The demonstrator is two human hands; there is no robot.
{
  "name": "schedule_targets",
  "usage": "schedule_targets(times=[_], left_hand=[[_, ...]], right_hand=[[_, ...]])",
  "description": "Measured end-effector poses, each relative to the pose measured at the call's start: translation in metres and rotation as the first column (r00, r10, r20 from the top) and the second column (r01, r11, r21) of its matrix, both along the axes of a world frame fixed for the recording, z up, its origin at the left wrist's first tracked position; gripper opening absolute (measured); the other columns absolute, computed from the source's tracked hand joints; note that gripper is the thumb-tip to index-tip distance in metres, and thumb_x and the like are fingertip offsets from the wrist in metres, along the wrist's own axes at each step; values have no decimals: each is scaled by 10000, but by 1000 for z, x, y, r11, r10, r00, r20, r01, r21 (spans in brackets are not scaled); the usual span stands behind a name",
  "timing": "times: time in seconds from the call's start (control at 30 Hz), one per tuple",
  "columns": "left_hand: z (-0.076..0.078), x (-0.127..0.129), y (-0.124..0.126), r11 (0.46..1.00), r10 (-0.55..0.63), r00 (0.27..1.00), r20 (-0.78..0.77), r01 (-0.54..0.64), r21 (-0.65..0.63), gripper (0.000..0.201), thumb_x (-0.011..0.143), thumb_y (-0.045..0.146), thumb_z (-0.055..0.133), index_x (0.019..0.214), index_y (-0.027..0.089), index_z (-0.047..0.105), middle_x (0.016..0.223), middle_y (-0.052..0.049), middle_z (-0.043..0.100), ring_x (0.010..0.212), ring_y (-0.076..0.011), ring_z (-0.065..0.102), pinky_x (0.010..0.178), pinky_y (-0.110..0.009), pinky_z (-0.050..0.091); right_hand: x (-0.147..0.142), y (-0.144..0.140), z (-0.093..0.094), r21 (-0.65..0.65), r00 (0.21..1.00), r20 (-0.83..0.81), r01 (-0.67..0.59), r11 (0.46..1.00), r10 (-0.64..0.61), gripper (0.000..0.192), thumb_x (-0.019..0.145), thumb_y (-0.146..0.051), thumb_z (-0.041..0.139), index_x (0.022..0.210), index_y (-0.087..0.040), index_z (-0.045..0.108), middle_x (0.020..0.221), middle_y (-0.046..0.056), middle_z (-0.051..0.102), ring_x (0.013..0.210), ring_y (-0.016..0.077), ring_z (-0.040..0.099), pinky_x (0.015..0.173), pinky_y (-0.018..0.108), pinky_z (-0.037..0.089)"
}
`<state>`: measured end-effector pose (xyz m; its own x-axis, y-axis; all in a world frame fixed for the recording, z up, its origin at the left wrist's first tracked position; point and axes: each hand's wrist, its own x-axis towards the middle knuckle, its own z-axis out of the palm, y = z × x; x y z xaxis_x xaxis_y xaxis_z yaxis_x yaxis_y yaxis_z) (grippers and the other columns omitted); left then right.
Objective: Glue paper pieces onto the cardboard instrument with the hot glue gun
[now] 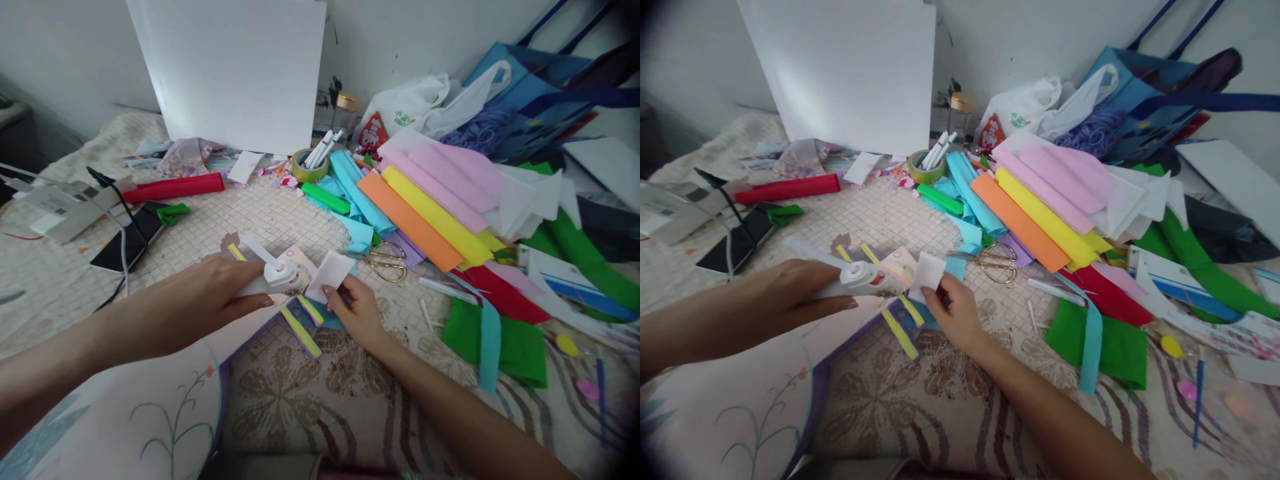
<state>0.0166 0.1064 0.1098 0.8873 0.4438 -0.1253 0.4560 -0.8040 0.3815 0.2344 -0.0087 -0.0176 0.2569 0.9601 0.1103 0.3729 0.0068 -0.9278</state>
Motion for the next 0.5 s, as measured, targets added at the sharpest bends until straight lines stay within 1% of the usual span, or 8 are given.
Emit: schedule_targets(times=[0.2,0.3,0.5], left_hand=[[2,1,-1,999,-20,999,31,20,25,278,910,496,452,923,249,578,736,12,581,683,-179,566,613,-285,375],[2,2,-1,999,-35,999,15,34,33,264,922,478,439,978,258,575,749,14,588,668,-176,567,616,-290,375],[0,1,-1,999,-29,1000,8,28,46,269,911,477,470,1023,255,573,753,12,599,664,-177,574,632,-296,380]], right_hand=[[0,0,0,6,1000,9,-5,1000,5,185,878,-347,509,810,-187,576,636,-1,542,579,136,518,549,254,413],[1,-1,0,5,1000,10,-3,1000,3,188,877,-346,509,798,-187,571,629,-1,538,577,137,516,545,256,409],[0,0,1,11,1000,15,-2,1000,2,182,878,-344,509,806,-189,573,627,-2,540,576,135,514,542,253,407]])
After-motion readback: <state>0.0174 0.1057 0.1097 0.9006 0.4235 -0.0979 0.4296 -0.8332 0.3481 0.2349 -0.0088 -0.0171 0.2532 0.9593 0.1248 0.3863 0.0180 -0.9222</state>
